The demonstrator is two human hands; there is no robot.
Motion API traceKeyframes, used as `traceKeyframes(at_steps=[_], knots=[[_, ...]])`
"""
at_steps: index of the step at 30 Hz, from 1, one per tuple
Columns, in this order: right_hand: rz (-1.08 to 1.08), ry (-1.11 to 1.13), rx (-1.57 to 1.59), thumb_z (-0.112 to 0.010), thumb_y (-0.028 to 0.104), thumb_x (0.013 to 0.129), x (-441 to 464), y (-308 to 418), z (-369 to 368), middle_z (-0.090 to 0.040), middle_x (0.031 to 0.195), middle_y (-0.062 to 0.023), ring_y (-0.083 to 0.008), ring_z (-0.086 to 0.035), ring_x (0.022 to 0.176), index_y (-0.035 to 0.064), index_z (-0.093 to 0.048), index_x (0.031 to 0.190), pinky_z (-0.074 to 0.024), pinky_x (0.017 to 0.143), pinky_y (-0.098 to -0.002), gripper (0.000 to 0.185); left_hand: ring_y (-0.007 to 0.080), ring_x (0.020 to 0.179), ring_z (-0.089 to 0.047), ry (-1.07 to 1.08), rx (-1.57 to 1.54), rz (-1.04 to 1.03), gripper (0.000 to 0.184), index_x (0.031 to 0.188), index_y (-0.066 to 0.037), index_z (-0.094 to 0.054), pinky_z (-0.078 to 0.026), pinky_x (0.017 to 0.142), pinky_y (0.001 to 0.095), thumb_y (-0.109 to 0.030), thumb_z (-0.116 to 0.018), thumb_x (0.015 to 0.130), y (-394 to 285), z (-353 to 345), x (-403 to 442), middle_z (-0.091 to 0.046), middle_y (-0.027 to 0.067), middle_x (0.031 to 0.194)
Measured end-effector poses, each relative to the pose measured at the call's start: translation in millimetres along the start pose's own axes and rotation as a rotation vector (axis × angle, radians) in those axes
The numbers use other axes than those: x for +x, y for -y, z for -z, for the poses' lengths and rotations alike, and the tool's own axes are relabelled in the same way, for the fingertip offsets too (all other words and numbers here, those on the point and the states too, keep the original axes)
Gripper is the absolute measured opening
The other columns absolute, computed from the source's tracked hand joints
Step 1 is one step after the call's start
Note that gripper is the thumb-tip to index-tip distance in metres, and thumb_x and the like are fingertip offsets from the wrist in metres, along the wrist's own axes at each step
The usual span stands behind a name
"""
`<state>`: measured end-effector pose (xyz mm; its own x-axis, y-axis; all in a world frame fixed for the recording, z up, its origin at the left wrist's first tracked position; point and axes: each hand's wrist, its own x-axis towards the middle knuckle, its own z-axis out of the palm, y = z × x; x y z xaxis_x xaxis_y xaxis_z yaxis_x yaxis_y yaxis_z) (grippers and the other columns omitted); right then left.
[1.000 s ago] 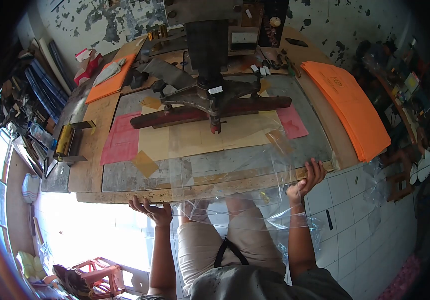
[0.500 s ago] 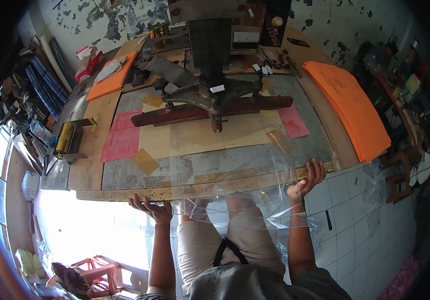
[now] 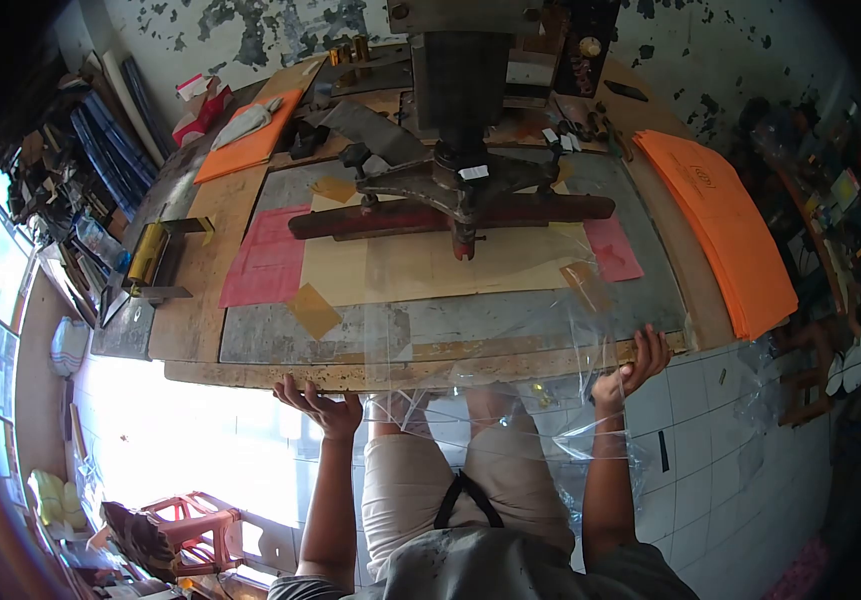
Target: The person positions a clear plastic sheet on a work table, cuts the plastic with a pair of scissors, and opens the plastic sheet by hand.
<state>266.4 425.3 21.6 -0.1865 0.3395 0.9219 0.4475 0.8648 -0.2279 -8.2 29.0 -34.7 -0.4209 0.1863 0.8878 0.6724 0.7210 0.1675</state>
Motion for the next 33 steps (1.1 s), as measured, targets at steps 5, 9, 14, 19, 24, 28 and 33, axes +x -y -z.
traceKeyframes(at_steps=[5,9,14,19,24,28,33], knots=[[-0.007,0.008,0.015,-0.018,0.043,0.111,1,2,1,-0.056,0.141,-0.0158,-0.0370,-0.041,0.140,0.0061,-0.058,0.132,-0.0186,0.119,-0.0594,0.059,0.0567,0.147,-0.015,-0.011,-0.010,0.003,0.079,0.156,-0.015,-0.017,-0.014,0.113,0.0779,-0.053,-0.054,0.097,2,-2,-3,-0.024,0.0292,0.155],[-0.004,0.007,0.028,-0.018,0.043,0.111,3,3,1,-0.055,0.141,-0.0160,-0.0376,-0.041,0.140,0.0060,-0.057,0.133,-0.0194,0.118,-0.0601,0.059,0.0563,0.147,-0.016,-0.024,-0.004,0.011,0.080,0.157,-0.017,-0.017,-0.014,0.113,0.0774,-0.054,-0.055,0.097,0,-3,-2,-0.024,0.0285,0.155],[-0.006,0.023,-0.035,-0.011,0.045,0.111,6,8,3,-0.055,0.141,-0.0137,-0.0352,-0.043,0.139,0.0067,-0.056,0.132,-0.0217,0.119,-0.0598,0.063,0.0560,0.147,-0.016,-0.024,0.002,0.012,0.079,0.156,-0.017,-0.018,-0.015,0.113,0.0774,-0.054,-0.055,0.097,1,-2,-2,-0.024,0.0285,0.155],[-0.013,0.029,-0.030,-0.012,0.044,0.111,7,9,4,-0.056,0.140,-0.0142,-0.0355,-0.044,0.138,0.0064,-0.056,0.132,-0.0210,0.120,-0.0600,0.062,0.0552,0.147,-0.017,-0.010,-0.009,0.025,0.074,0.153,-0.013,-0.022,-0.014,0.113,0.0776,-0.050,-0.055,0.098,-3,2,0,-0.026,0.0289,0.154],[-0.003,0.130,-0.064,-0.016,0.044,0.112,14,10,18,-0.058,0.139,-0.0139,-0.0339,-0.046,0.135,0.0049,-0.056,0.132,-0.0255,0.116,-0.0567,0.060,0.0487,0.145,-0.027,0.049,-0.035,0.005,0.056,0.146,-0.010,-0.036,-0.019,0.116,0.0689,-0.042,-0.048,0.101,-7,23,11,-0.036,0.0252,0.150],[-0.049,0.140,0.133,-0.027,0.039,0.111,43,1,34,-0.062,0.132,-0.0128,-0.0322,-0.052,0.128,0.0021,-0.062,0.127,-0.0313,0.111,-0.0457,0.053,0.0321,0.122,-0.053,0.036,-0.103,0.004,0.050,0.138,-0.006,-0.047,-0.028,0.107,0.0543,-0.041,-0.038,0.104,-6,59,57,-0.063,0.0119,0.123],[-0.142,0.510,0.438,-0.044,0.028,0.109,151,20,25,-0.069,0.116,-0.0129,-0.0282,-0.062,0.111,0.0008,-0.068,0.119,-0.0448,0.098,-0.0392,0.038,0.0307,0.095,-0.063,0.299,-0.382,-0.116,0.031,0.115,-0.004,-0.065,-0.042,0.092,0.0470,-0.026,-0.053,0.097,-22,78,180,-0.069,0.0102,0.098]])
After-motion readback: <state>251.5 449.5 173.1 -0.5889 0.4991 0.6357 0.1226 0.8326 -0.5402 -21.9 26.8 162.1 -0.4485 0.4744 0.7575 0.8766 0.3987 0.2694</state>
